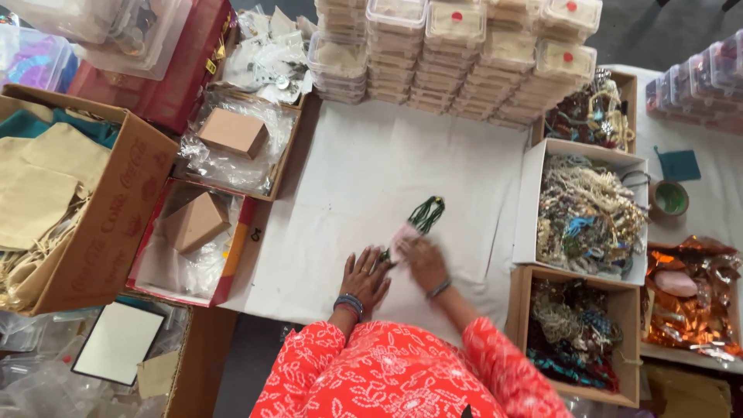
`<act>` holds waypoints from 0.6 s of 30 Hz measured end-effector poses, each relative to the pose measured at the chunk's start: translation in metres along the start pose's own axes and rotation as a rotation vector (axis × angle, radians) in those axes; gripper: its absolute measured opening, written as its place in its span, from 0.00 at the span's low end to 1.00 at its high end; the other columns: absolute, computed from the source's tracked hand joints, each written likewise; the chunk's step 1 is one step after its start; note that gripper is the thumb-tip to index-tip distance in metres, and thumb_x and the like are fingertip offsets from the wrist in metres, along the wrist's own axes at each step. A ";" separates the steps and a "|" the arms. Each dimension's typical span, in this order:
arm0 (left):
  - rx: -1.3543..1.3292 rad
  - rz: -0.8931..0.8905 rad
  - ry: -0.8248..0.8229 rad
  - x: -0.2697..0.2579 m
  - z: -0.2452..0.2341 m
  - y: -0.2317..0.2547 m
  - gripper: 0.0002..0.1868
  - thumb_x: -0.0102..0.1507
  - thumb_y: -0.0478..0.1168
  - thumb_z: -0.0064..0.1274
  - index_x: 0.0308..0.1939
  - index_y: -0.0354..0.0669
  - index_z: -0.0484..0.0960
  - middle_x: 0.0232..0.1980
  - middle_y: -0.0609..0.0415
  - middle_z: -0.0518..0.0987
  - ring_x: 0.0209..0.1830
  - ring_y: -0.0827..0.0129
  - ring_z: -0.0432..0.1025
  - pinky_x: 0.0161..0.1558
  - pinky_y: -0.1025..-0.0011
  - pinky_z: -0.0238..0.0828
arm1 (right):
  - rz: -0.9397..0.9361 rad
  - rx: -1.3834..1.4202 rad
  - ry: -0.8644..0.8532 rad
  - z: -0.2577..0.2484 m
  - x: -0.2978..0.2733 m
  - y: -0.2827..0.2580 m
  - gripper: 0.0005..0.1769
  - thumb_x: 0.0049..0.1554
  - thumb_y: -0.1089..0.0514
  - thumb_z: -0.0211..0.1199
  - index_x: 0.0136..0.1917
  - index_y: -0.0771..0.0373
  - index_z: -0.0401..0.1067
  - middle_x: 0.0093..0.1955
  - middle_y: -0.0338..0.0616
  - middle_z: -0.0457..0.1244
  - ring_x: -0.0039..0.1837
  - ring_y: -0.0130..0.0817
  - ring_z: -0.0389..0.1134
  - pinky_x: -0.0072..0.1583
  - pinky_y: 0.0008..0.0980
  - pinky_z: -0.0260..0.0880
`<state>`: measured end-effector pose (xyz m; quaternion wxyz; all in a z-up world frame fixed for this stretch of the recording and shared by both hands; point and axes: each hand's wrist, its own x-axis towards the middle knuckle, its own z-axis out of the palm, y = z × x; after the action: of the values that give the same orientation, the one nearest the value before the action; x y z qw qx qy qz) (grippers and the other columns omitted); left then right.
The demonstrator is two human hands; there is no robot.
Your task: The person wipes a small plastic container with a pink cloth, then places a small pouch inside it. They then pick up a green beaded necklace from a box and wipe it with the cloth on the table.
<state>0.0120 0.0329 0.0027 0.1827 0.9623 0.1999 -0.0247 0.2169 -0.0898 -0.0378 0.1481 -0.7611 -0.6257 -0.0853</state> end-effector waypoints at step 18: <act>0.034 -0.024 -0.010 0.000 0.003 -0.001 0.26 0.70 0.58 0.39 0.70 0.59 0.70 0.83 0.54 0.53 0.84 0.60 0.43 0.77 0.47 0.34 | 0.083 0.062 -0.012 -0.029 0.008 0.020 0.27 0.56 0.59 0.58 0.69 0.54 0.70 0.68 0.40 0.64 0.67 0.40 0.64 0.60 0.43 0.65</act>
<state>0.0115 0.0322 -0.0002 0.1669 0.9627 0.2099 -0.0353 0.2393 -0.0952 -0.0106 0.1713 -0.7820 -0.5967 -0.0550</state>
